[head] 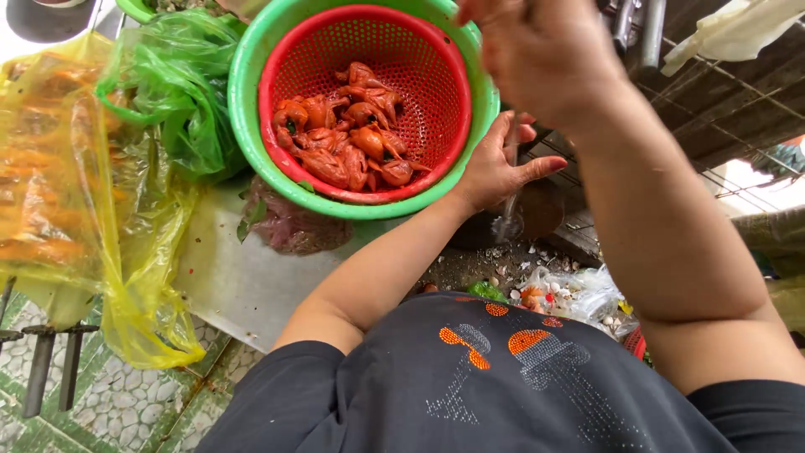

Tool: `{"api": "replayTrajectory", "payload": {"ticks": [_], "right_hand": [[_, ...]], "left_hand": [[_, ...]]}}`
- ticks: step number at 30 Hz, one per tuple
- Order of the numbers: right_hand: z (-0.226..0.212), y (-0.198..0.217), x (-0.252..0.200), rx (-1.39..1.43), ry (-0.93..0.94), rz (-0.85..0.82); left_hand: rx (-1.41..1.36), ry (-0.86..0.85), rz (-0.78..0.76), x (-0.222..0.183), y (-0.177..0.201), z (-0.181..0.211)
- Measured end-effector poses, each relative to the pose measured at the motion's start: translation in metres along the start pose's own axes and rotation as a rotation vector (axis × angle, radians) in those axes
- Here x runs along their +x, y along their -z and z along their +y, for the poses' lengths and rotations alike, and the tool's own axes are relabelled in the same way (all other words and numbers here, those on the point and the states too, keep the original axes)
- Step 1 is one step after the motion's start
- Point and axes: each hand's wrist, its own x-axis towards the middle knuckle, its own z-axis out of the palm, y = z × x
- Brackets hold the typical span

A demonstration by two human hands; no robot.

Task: Skewering pieces of marinated chicken and adding leaves.

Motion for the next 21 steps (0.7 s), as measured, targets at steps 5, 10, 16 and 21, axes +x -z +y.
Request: {"api": "replayTrajectory", "payload": {"ticks": [5, 10, 16, 21], "right_hand": [[0.023, -0.045, 0.028, 0.133, 0.278, -0.048], [0.005, 0.006, -0.039, 0.189, 0.286, 0.111], [0.184, 0.018, -0.119, -0.026, -0.273, 0.181], [0.233, -0.024, -0.111, 0.043, -0.539, -0.072]], "left_hand": [[-0.324, -0.13, 0.313, 0.0, 0.018, -0.008], [-0.504, -0.076, 0.46, 0.0, 0.069, 0.069], [-0.651, 0.0, 0.439, 0.014, 0.125, 0.115], [-0.755, 0.048, 0.356, 0.037, 0.131, 0.113]]}}
